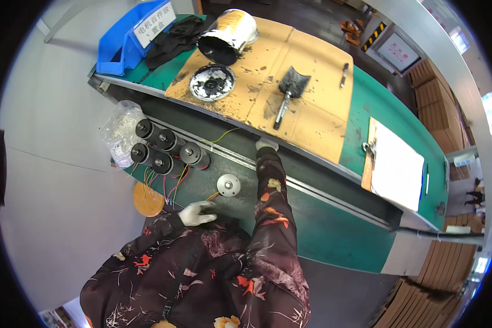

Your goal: Assembling electric motors by applying sealant and placing them into a storage rack.

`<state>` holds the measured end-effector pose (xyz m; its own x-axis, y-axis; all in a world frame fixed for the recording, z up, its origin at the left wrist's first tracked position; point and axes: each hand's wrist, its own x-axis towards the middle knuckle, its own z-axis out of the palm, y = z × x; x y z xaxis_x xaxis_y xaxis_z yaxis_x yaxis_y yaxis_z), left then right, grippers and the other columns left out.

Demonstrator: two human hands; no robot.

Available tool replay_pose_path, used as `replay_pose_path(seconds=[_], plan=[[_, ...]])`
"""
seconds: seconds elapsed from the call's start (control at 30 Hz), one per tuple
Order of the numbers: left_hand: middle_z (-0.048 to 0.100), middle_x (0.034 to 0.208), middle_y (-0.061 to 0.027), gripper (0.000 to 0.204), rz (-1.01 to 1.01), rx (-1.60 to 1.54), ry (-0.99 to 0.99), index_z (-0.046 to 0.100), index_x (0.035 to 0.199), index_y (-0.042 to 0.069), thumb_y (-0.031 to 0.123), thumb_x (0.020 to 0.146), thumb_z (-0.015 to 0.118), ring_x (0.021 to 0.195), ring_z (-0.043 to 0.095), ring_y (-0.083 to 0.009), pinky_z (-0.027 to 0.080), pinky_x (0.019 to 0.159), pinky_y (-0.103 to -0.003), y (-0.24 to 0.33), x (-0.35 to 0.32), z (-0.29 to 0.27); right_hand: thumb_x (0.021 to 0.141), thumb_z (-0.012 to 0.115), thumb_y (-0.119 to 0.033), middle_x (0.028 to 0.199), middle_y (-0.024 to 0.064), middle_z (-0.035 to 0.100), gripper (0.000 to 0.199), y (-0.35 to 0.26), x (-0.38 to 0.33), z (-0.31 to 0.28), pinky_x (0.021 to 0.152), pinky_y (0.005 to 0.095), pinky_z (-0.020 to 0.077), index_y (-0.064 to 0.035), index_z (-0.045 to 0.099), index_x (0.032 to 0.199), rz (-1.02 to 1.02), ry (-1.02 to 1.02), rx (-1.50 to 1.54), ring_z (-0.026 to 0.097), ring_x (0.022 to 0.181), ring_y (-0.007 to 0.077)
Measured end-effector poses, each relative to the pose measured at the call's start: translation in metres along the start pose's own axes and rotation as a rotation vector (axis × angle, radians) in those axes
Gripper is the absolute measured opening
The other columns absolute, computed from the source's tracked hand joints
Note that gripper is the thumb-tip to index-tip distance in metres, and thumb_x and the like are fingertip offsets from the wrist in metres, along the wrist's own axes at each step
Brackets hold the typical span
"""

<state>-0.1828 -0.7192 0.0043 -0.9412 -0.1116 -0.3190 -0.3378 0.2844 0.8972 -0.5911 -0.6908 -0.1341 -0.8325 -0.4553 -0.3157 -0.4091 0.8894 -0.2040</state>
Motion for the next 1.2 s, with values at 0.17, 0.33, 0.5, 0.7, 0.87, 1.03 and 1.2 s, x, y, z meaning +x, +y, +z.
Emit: replay_pose_path(seconds=[0.17,0.33,0.5,0.7,0.87,1.03,1.2], plan=[[0.068,0.110,-0.0139,0.038,0.148,0.138,-0.012,0.063,0.118,-0.004,0.023,0.092,0.069,0.106,0.063,-0.0186,0.050,0.093,-0.033,0.036,0.040,0.049,0.082,0.062,-0.025,0.103,0.0155,0.072,0.035,0.012,-0.069,-0.019,0.083,0.0456,0.0555,-0.0082,0.065,0.112,-0.115,0.110,0.048,0.069,0.097,0.0327],[0.064,0.103,-0.0074,0.022,0.336,-0.176,0.392,0.061,0.115,-0.003,0.004,0.095,0.059,0.098,0.060,-0.0106,0.049,0.087,-0.027,0.069,0.102,0.099,0.084,0.059,-0.024,0.088,0.0137,0.071,0.021,0.082,-0.167,0.025,0.074,0.0480,0.0544,-0.0112,0.064,0.099,-0.116,0.190,0.049,0.069,0.084,0.0347],[0.035,0.146,-0.0314,0.088,0.122,0.261,0.624,0.031,0.146,-0.001,0.026,0.075,0.076,0.133,0.038,-0.0477,0.034,0.111,-0.050,0.076,0.201,0.163,0.079,0.062,-0.025,0.082,0.0108,0.071,0.018,0.109,-0.272,0.065,0.065,0.0445,0.0536,-0.0115,0.069,0.088,-0.005,0.173,-0.017,0.071,0.078,0.0274],[0.046,0.134,-0.0253,0.099,-0.570,0.521,0.529,0.028,0.145,0.002,0.036,0.069,0.082,0.114,0.057,-0.0398,0.049,0.096,-0.048,0.075,0.264,0.208,0.078,0.061,-0.015,0.077,0.0106,0.068,0.014,0.107,-0.356,0.070,0.067,0.0436,0.0520,-0.0103,0.062,0.091,0.276,0.273,0.186,0.069,0.071,0.0301],[0.073,0.089,-0.0142,0.049,-0.569,0.332,0.634,0.069,0.096,0.003,0.029,0.059,0.087,0.080,0.071,-0.0257,0.057,0.079,-0.038,0.027,0.306,0.197,0.083,0.064,-0.019,0.092,0.0145,0.070,0.025,0.083,-0.409,0.065,0.074,0.0450,0.0537,-0.0095,0.066,0.106,0.316,0.555,0.474,0.068,0.083,0.0337],[0.070,0.096,-0.0170,0.064,-0.190,0.381,0.141,0.062,0.109,0.001,0.032,0.059,0.087,0.088,0.069,-0.0301,0.056,0.080,-0.038,0.068,0.284,0.214,0.086,0.064,-0.026,0.107,0.0207,0.069,0.043,0.091,-0.485,0.113,0.086,0.0436,0.0534,-0.0080,0.059,0.125,0.725,0.378,0.721,0.067,0.099,0.0372],[0.057,0.113,-0.0219,0.073,0.373,0.429,0.024,0.055,0.118,0.002,0.024,0.056,0.086,0.110,0.057,-0.0370,0.048,0.096,-0.041,0.132,0.220,0.231,0.086,0.065,-0.027,0.103,0.0196,0.071,0.044,0.100,-0.501,0.165,0.085,0.0431,0.0543,-0.0086,0.060,0.126,0.831,0.292,0.813,0.069,0.095,0.0354]])
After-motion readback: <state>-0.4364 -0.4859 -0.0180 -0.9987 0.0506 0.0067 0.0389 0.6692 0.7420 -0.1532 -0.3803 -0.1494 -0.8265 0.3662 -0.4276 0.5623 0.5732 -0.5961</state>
